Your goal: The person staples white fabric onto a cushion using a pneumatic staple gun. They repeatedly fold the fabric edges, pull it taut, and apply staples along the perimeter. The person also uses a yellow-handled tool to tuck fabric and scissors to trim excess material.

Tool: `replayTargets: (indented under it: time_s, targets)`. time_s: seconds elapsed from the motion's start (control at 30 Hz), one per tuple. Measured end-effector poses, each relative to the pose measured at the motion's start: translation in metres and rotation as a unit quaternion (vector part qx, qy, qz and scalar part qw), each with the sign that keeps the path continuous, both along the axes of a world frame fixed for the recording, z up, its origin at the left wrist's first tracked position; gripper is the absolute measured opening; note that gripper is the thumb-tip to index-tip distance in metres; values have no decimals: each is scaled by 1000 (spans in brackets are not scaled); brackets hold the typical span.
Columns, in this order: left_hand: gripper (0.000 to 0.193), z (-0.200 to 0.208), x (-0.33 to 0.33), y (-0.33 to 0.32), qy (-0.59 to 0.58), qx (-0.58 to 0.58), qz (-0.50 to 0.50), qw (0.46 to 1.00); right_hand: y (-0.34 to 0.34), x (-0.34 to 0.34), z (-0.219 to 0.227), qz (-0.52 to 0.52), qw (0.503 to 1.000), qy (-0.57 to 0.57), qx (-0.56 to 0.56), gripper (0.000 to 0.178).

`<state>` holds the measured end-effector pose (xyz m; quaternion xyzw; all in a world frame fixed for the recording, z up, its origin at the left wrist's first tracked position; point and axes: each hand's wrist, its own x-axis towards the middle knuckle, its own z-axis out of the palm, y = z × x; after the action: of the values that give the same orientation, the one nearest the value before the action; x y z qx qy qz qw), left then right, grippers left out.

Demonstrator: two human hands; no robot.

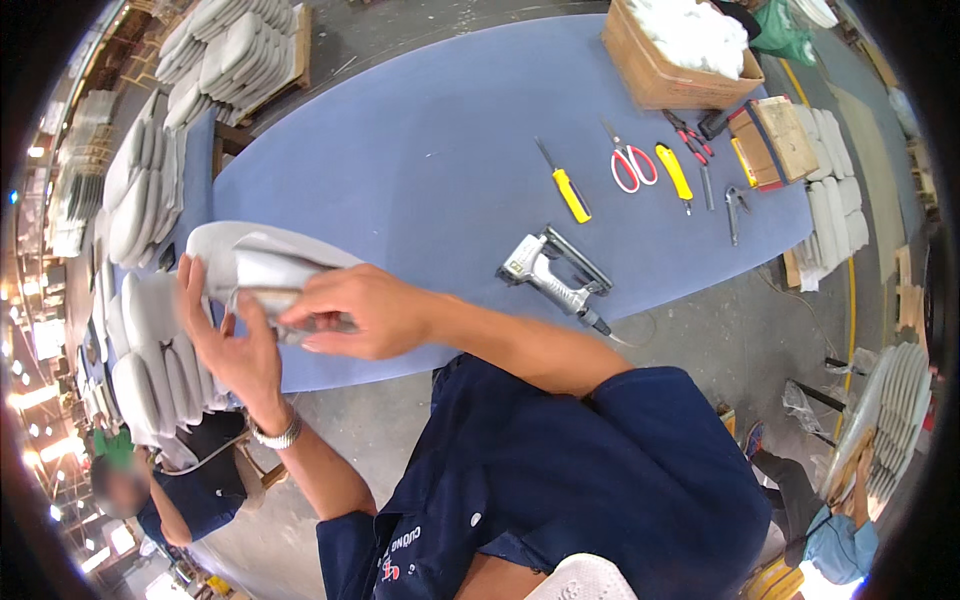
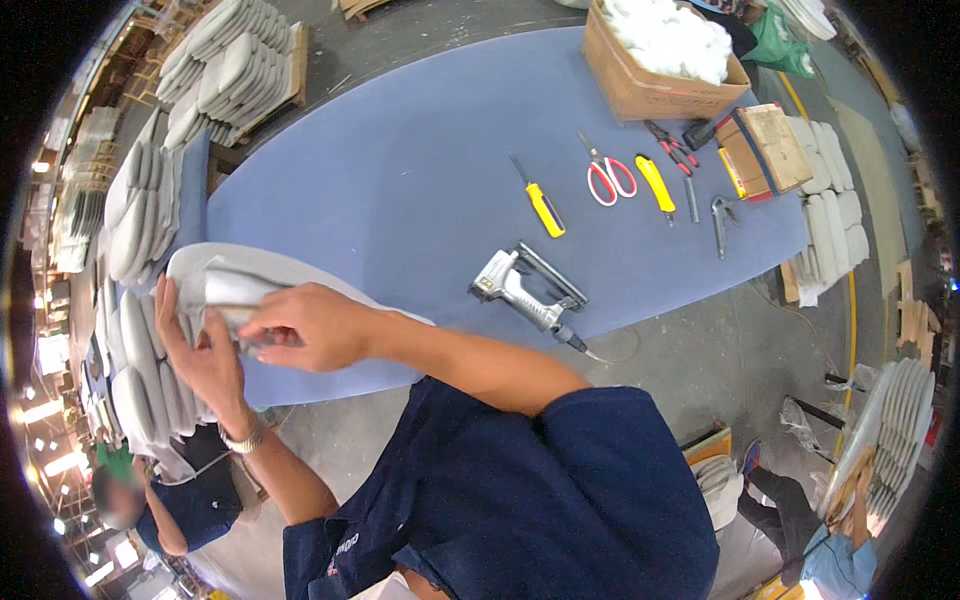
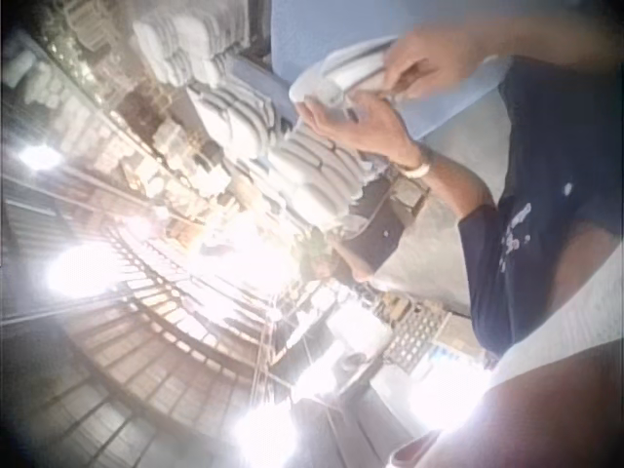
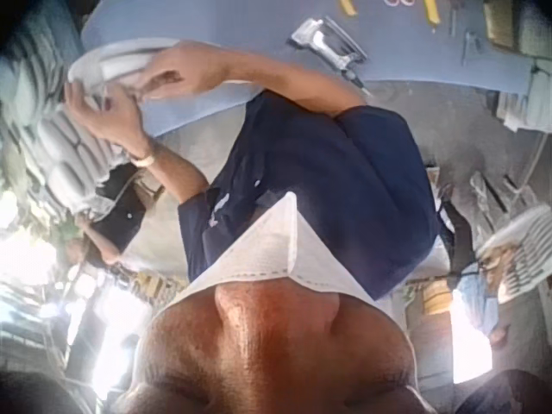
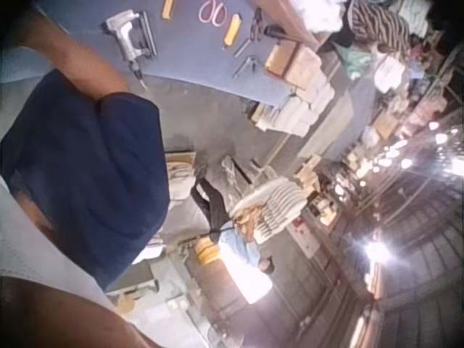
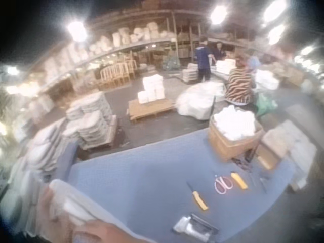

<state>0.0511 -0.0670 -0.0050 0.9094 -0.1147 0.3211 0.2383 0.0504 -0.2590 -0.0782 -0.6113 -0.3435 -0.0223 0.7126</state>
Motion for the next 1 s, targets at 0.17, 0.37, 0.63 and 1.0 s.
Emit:
replayTargets:
  time_s: [0.17,0.37,0.63,1.0]
  targets:
    - [61,-1,-16,22,16,-67,-22,997,-103,-19,-69,-79,966,244,-41,29]
    - [60,-4,-36,53,51,-68,14,996,-185,-35,-121,-276,888,349,-118,28]
    - [43,38,-9,43,84,17,-61,994,-92,-10,-67,-200,958,155,-136,23]
    - [74,4,-15,26,89,-41,59,993,-195,-44,-141,-338,860,244,-294,29]
